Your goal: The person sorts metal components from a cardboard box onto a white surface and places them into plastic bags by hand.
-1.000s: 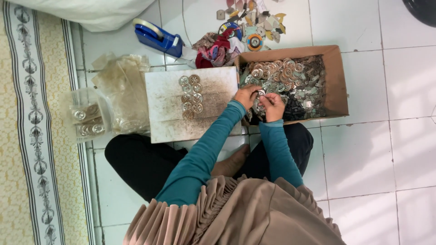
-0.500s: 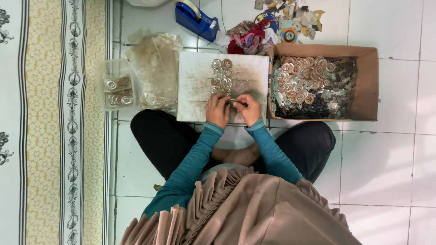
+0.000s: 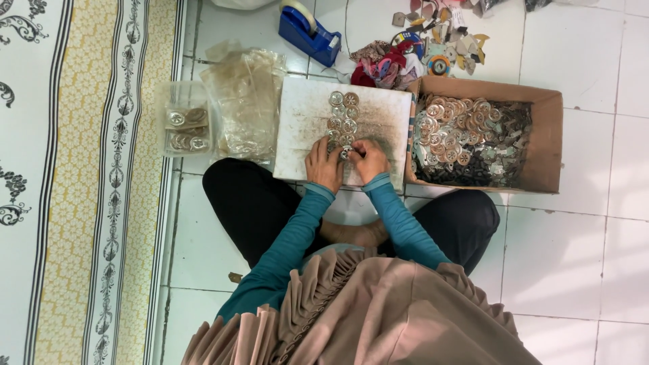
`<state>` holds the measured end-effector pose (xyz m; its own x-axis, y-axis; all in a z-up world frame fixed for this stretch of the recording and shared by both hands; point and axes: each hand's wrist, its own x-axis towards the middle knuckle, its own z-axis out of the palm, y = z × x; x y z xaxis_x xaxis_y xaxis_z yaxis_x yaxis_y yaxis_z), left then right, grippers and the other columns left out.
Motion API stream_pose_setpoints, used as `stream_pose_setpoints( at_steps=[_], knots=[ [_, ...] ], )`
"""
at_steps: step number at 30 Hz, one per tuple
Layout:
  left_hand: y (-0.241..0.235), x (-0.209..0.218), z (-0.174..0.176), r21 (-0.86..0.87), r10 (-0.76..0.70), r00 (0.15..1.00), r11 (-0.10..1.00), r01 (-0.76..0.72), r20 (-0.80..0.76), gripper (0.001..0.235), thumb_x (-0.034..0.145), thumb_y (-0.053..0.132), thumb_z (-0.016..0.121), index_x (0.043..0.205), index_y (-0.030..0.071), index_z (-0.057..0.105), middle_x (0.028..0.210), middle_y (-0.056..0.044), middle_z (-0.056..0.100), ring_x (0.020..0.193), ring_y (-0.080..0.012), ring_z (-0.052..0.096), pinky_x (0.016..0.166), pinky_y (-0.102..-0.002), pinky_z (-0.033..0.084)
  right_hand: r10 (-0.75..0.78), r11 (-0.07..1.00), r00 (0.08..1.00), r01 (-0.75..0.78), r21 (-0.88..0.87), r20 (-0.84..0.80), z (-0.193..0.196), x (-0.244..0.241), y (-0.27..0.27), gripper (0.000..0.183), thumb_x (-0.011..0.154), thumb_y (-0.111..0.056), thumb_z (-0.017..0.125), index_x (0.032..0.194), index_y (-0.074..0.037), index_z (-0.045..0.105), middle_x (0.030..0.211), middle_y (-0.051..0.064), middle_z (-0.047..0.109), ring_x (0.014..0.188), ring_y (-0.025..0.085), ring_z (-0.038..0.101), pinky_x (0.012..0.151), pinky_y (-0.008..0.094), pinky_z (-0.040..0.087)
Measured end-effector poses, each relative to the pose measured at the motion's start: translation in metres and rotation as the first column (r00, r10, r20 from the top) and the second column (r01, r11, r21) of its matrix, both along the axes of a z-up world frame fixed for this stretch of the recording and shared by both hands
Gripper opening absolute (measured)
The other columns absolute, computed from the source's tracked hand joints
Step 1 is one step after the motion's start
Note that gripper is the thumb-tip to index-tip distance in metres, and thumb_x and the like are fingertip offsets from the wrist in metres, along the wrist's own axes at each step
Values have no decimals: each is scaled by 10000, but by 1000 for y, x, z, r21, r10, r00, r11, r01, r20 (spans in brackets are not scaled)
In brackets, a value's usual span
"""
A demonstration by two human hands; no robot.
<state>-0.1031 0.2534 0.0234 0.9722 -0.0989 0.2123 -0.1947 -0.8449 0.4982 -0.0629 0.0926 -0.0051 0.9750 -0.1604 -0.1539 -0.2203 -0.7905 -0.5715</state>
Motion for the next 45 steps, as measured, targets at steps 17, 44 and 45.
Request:
stream_pose_setpoints(
  at_steps=[17, 44, 45],
  knots=[
    [45, -16, 2, -332, -66, 997, 940, 76, 42, 321, 1041, 189, 599, 1362, 186, 597, 1568, -203, 382, 1438, -411, 416, 1123, -562, 404, -28, 999, 998, 27, 20, 64, 4, -15, -1, 221, 903, -480, 776, 1054, -324, 737, 967, -24, 655, 1030, 251, 690, 913, 452, 557],
    [231, 101, -76, 87, 493, 747, 854, -513, -446, 450, 1010, 189, 594, 1432, 70, 491, 1291, -205, 561, 1234, -362, 576, 1021, -478, 519, 729, 169, 492, -804, -571, -476, 60, 63, 256, 478, 1094, -478, 306, 1547, -370, 416, 1701, 10, 272, 1530, 246, 273, 1208, 517, 129],
    [231, 105, -80, 64, 513, 725, 833, -549, -458, 474, 982, 148, 623, 1429, 62, 489, 1284, -203, 563, 1204, -350, 587, 1001, -465, 526, 722, 172, 495, -806, -566, -484, 60, 64, 257, 477, 1099, -477, 281, 1544, -367, 415, 1697, 1, 279, 1531, 238, 265, 1206, 515, 120]
  ],
)
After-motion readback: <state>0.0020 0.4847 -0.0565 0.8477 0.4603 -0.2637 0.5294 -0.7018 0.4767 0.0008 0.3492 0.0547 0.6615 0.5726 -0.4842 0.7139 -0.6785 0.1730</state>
